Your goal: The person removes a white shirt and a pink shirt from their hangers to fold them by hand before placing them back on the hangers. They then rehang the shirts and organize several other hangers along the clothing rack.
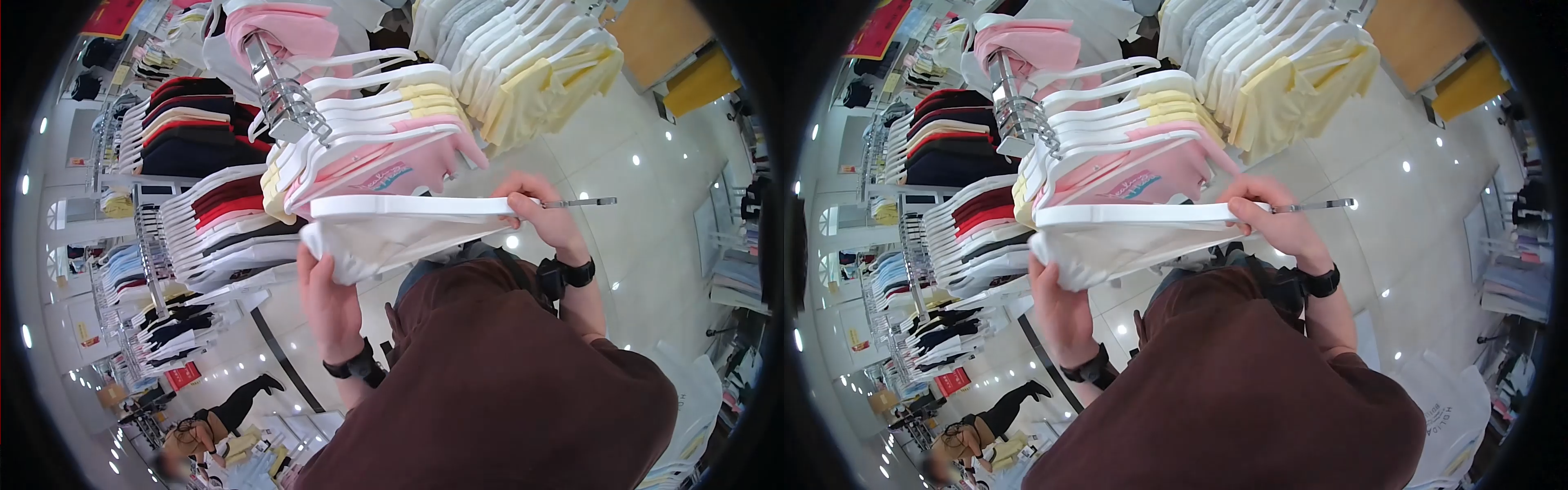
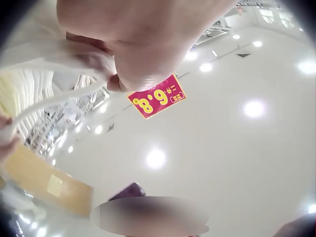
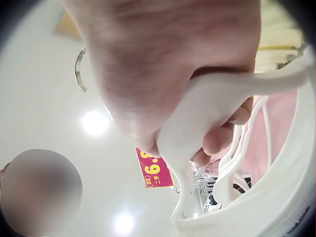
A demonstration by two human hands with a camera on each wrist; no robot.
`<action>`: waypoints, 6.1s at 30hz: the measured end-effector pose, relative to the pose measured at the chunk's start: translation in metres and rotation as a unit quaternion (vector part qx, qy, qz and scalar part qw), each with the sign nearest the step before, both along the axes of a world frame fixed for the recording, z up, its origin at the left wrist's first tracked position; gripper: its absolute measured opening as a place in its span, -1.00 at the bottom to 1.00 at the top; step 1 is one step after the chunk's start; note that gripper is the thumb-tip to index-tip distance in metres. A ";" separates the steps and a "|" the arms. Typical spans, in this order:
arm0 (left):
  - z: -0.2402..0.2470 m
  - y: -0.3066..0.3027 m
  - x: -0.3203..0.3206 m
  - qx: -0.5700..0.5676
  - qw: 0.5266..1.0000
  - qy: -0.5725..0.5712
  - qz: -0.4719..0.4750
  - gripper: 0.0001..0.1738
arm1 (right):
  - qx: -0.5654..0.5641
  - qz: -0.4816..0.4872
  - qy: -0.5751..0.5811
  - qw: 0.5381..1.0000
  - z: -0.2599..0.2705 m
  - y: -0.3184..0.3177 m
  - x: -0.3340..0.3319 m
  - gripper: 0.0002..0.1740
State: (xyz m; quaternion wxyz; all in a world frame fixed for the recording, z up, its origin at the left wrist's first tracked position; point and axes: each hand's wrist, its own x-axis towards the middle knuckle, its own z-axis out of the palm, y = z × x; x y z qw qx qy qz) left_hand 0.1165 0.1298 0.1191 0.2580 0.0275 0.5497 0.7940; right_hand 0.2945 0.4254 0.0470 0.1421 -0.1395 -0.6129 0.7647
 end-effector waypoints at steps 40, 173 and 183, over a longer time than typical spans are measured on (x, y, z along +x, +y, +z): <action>-0.073 0.037 0.012 -0.359 0.883 0.264 -0.148 -0.76 | 0.269 0.109 -0.171 0.941 0.030 -0.010 -0.014 -0.68; -0.086 -0.031 -0.040 -0.345 0.880 0.259 -0.200 -0.53 | 0.469 -0.183 -0.236 0.831 -0.063 0.018 0.085 -0.89; -0.067 -0.023 -0.073 -0.263 0.931 0.230 -0.102 -0.47 | 0.434 -0.278 -0.393 0.762 -0.103 0.025 0.168 -0.86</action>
